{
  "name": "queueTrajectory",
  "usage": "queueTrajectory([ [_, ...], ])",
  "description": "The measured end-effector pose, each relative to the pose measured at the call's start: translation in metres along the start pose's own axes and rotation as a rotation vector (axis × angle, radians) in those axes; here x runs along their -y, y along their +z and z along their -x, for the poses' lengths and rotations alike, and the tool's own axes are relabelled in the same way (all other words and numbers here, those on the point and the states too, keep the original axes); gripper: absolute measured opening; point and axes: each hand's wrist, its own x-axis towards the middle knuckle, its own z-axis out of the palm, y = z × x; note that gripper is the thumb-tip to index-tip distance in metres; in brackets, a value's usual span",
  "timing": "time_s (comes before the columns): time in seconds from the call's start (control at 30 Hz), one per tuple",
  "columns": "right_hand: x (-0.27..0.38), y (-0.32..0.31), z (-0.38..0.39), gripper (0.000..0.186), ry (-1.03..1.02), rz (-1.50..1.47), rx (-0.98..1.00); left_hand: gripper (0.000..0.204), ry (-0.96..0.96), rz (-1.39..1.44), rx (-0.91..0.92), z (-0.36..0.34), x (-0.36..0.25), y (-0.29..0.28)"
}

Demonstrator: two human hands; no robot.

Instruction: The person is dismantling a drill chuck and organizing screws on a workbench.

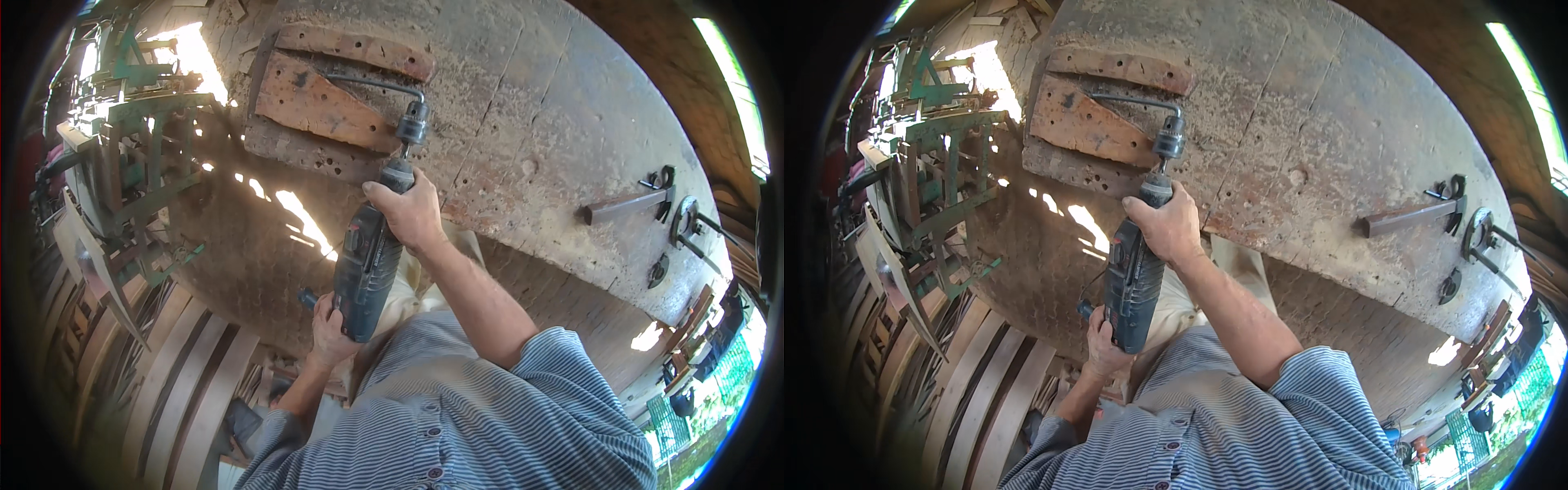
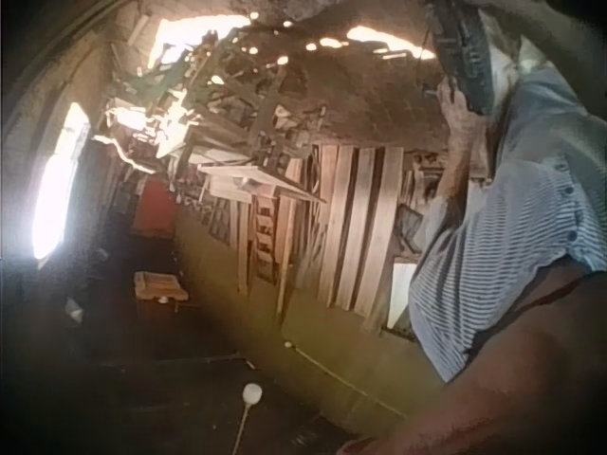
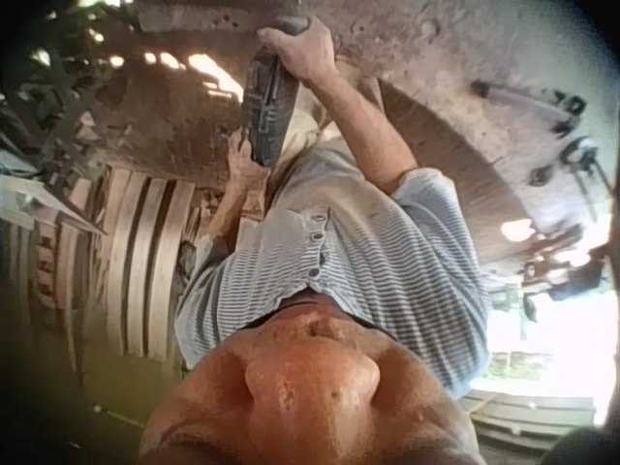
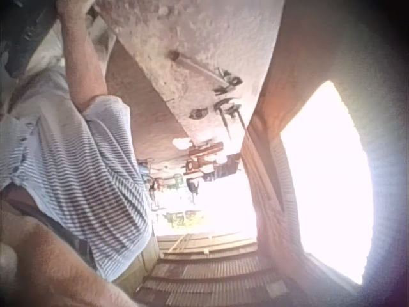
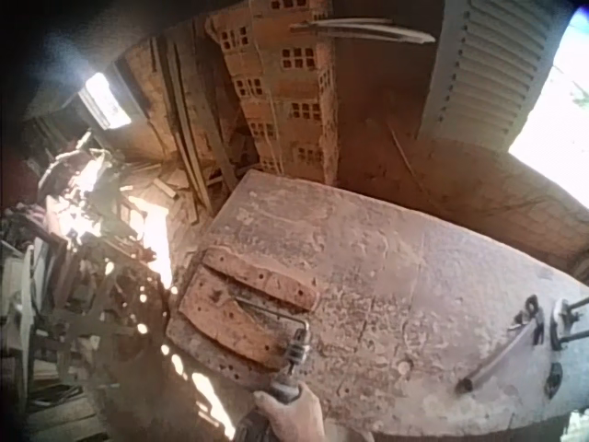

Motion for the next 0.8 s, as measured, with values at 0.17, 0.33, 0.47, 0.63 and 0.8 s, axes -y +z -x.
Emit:
queueTrajectory([
  [0.17,-0.015,-0.011,-0.006,0.061,0.033,-0.202,0.134,0.072,-0.025,0.078,0.049,-0.002,-0.009,-0.011],
  [0.33,-0.018,-0.023,0.0,0.055,0.033,-0.409,0.283,0.074,-0.097,0.223,0.108,0.001,-0.024,-0.032],
  [0.47,-0.02,-0.031,0.01,0.043,0.142,-0.74,0.508,0.1,-0.282,0.46,0.268,0.011,-0.047,-0.054],
  [0.63,-0.025,-0.026,0.009,0.027,0.267,-0.724,0.38,0.123,-0.281,0.504,-0.037,0.063,-0.052,0.008],
  [0.8,-0.018,-0.018,0.01,0.032,0.184,-0.557,0.268,0.117,-0.483,0.684,0.111,0.079,-0.038,0.029],
])
